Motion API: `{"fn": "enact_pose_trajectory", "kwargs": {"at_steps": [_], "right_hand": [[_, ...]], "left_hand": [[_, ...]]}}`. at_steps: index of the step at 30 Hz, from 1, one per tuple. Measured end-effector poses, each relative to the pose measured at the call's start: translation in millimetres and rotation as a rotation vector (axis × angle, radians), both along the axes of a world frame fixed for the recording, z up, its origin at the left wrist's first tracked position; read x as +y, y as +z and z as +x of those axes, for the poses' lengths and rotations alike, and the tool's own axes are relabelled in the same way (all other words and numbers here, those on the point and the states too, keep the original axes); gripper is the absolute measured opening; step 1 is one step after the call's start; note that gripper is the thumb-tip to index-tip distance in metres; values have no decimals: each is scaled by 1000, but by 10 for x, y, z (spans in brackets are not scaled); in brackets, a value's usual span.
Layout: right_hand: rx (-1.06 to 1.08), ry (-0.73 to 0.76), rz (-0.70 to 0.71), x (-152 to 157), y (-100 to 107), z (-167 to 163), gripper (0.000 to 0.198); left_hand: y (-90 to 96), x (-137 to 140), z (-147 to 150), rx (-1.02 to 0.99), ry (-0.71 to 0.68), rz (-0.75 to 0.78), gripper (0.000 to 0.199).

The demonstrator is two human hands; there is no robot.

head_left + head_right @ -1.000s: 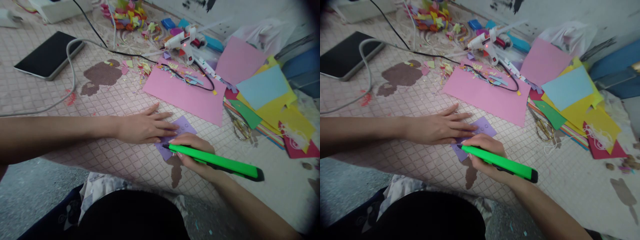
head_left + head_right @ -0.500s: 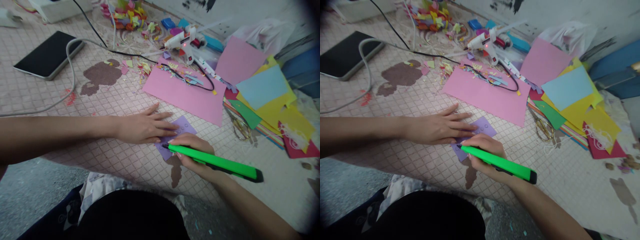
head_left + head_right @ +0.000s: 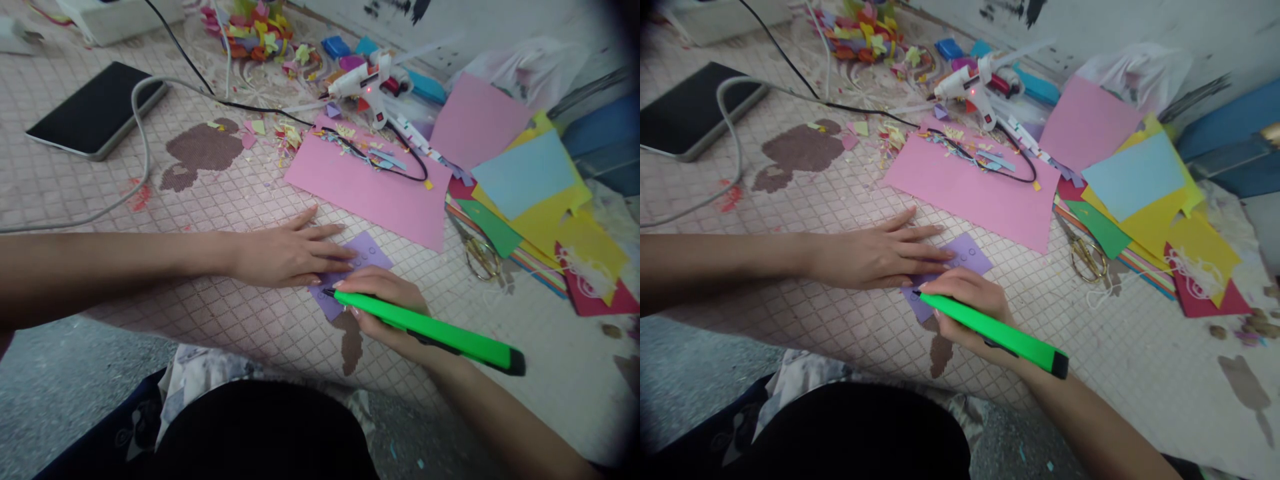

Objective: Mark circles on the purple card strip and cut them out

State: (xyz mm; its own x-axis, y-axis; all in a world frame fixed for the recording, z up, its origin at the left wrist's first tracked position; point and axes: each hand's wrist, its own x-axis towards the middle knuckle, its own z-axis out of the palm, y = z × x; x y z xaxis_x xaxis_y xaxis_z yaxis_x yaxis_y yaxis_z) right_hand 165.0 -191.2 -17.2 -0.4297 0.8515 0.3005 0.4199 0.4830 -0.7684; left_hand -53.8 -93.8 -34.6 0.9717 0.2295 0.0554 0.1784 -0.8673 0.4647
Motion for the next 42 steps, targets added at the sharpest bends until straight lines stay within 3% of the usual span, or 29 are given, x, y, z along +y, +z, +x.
{"fn": "enact_pose_trajectory", "kwargs": {"at_steps": [7,19,42], "right_hand": [[68,-37,-60,-10,-4,16,25],[70,-80,-8,-63,-34,-6,27],[45,-65,10,-62,-59,4,30]], "left_hand": [[-15,0,-7,-20,-3,20,46],[22,-22,2,88,7,88,47],[6,-22,2,31,13,79,46]]}}
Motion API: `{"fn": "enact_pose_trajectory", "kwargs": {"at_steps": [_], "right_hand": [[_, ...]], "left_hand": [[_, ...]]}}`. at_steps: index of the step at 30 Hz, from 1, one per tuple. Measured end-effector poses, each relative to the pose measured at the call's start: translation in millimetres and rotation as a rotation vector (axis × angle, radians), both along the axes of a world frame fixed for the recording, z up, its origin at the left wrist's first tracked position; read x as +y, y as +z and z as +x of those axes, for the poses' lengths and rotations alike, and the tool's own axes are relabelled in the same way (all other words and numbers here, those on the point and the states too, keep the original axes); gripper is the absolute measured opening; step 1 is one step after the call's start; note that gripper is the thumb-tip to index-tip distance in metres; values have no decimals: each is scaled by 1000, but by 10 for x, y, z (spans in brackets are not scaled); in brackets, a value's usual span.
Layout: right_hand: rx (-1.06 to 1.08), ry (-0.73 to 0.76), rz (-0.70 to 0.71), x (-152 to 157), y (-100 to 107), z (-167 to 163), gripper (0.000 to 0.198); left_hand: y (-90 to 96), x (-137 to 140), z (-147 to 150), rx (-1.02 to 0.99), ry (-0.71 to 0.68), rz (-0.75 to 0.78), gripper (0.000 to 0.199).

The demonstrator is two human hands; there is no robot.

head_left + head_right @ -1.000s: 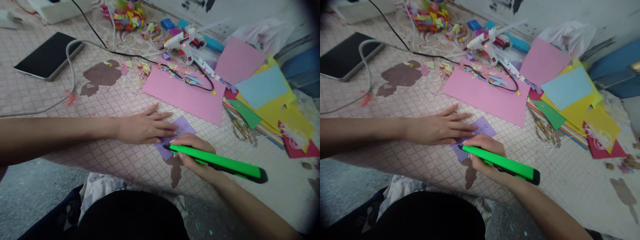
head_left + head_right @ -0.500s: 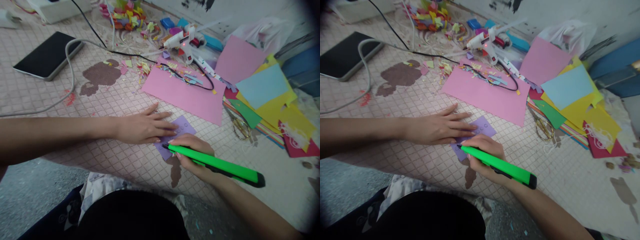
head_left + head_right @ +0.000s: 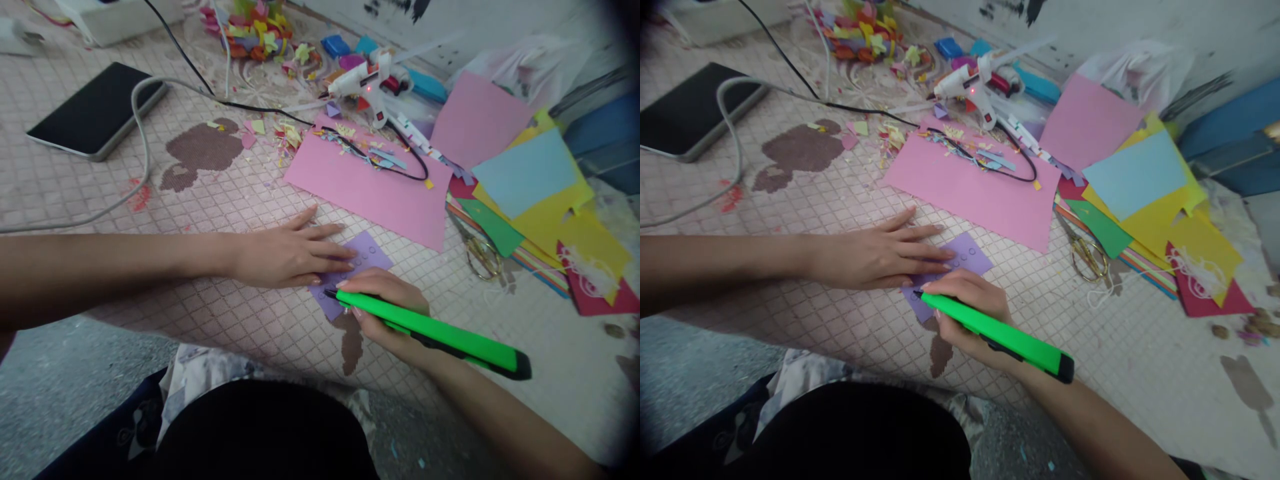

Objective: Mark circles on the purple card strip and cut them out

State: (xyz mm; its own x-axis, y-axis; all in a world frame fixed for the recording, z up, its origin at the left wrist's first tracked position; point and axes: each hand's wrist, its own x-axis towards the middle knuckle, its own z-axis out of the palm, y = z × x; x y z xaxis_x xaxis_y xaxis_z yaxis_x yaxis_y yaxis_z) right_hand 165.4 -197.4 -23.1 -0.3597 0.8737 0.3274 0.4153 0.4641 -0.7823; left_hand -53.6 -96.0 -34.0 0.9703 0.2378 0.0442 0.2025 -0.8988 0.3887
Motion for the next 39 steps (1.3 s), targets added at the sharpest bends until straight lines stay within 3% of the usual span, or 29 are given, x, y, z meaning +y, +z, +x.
{"fn": "enact_pose_trajectory", "kwargs": {"at_steps": [23,30,35,39], "right_hand": [[-26,-27,29,7,25,-38,26],[-61,73,18,7,56,-8,27],[28,-48,-2,-18,38,18,26],[7,-59,-32,-42,22,32,27]], "left_hand": [[7,-2,-5,-45,6,-25,45],[3,3,-7,-28,0,-16,46],[-2,-5,-6,-25,-2,14,47],[-11,-53,-9,-34,24,40,45]]}}
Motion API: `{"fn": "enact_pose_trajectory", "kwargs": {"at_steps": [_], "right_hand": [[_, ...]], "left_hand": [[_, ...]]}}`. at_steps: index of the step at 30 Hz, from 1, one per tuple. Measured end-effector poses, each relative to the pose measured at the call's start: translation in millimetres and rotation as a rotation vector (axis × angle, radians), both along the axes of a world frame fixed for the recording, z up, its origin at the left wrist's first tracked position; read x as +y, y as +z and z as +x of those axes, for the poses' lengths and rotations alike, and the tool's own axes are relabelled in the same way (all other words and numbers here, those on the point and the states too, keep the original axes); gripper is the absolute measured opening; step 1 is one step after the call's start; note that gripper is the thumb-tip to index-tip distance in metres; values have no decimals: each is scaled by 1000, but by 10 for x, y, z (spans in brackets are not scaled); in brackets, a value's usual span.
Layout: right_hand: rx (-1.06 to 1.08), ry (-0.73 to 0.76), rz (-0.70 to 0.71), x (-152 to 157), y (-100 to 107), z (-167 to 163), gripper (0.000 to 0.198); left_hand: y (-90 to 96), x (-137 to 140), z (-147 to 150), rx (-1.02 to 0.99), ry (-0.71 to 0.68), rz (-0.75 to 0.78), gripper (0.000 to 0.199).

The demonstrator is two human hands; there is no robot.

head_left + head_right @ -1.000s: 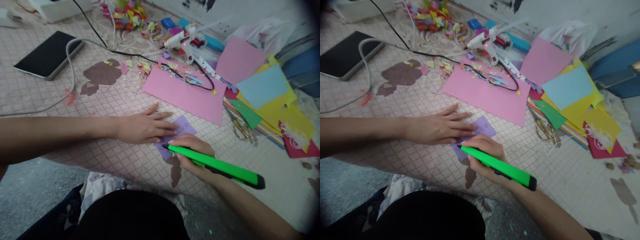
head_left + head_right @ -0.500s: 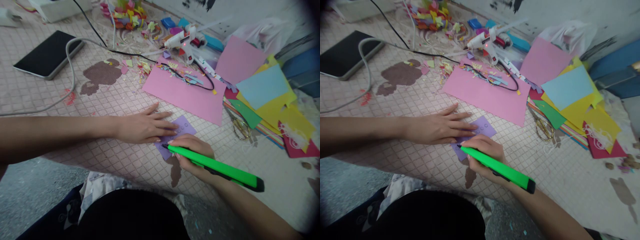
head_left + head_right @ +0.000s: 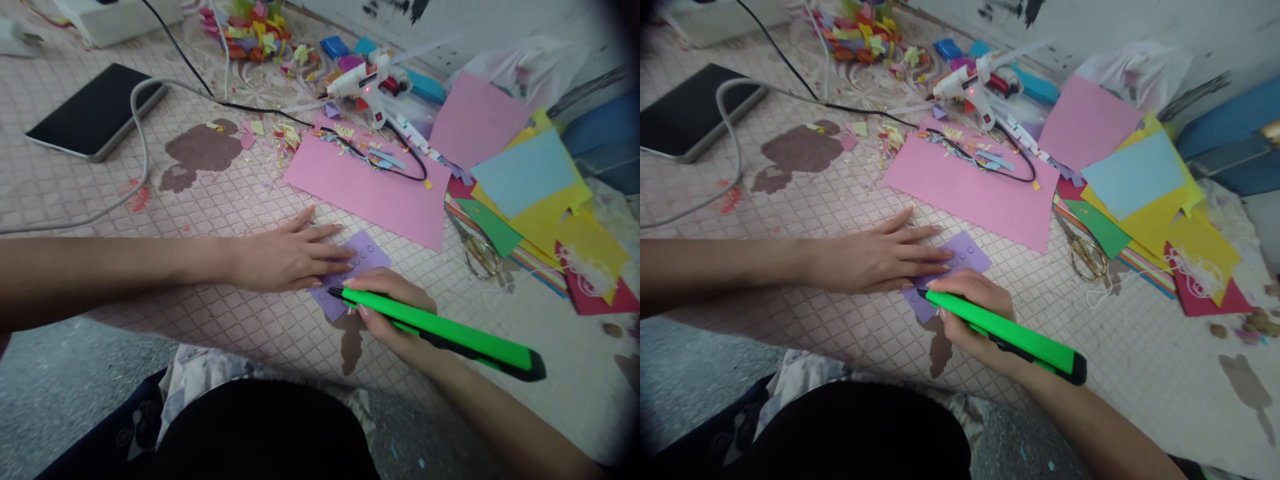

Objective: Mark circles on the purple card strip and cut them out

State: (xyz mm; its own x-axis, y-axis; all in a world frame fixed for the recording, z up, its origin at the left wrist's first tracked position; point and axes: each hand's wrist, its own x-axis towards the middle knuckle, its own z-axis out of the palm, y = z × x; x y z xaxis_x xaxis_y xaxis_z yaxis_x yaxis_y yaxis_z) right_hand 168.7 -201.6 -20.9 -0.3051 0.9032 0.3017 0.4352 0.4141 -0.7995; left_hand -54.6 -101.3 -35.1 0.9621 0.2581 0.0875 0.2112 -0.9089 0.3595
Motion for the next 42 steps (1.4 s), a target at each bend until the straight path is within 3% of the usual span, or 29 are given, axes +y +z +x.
{"fn": "enact_pose_trajectory", "kwargs": {"at_steps": [31,42], "right_hand": [[-87,9,71,-19,-89,17,30],[-80,99,53,13,43,-39,30]], "left_hand": [[-5,-56,6,28,39,-2,47],[9,-54,15,54,41,9,45]]}}
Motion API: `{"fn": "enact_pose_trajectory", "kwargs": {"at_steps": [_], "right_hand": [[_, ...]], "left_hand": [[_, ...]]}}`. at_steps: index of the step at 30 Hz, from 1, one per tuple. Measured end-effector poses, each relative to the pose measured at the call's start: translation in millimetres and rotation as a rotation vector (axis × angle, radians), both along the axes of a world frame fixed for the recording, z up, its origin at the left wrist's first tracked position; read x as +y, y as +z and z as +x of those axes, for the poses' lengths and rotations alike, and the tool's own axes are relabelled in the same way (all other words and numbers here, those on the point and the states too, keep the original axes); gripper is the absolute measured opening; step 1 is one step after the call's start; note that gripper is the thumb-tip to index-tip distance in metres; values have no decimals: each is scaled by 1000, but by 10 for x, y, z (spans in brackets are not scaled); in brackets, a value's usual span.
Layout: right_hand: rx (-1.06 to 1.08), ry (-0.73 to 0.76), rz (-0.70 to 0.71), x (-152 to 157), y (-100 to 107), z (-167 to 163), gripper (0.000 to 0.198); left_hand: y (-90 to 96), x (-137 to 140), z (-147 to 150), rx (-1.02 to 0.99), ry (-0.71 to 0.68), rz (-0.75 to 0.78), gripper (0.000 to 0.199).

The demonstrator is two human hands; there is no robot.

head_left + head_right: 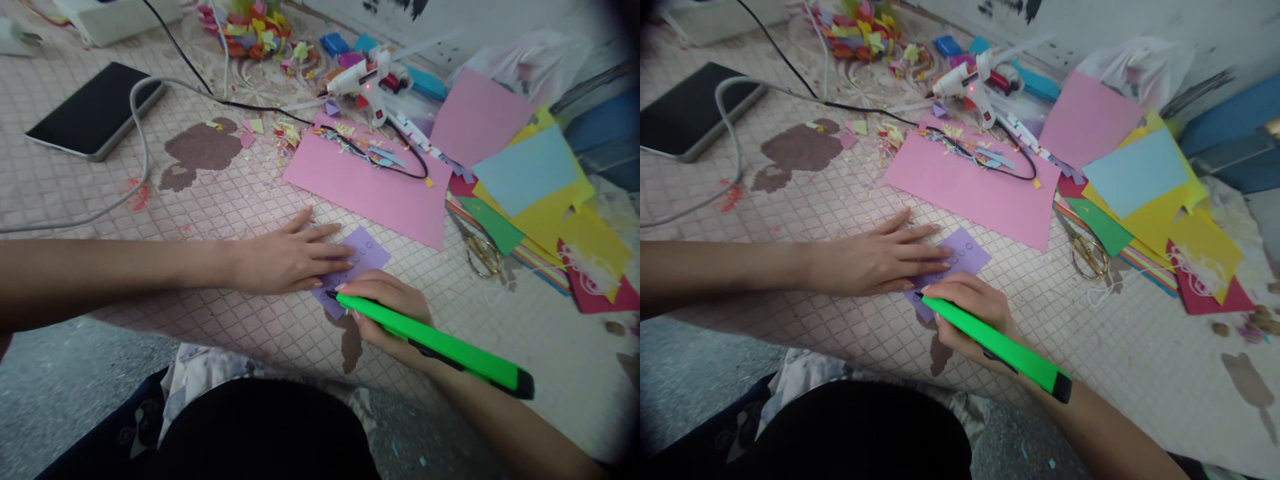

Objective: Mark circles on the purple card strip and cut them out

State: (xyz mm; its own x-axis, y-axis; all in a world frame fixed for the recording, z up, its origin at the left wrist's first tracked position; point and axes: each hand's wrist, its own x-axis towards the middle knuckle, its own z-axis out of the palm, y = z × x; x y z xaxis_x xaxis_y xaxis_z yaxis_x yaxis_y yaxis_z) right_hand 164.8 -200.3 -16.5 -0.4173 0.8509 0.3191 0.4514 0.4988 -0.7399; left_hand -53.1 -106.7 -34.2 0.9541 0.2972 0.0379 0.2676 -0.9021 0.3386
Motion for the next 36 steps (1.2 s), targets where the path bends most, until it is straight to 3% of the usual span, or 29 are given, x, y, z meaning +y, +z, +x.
{"fn": "enact_pose_trajectory", "kwargs": {"at_steps": [7,13,36], "right_hand": [[67,-132,21,-30,-28,53,27],[59,-71,19,-46,-50,30,28],[33,-88,28,-40,-77,34,28]], "left_hand": [[9,-23,-1,-64,13,34,44],[40,-48,12,-13,24,53,44],[15,-41,2,-30,19,56,45]]}}
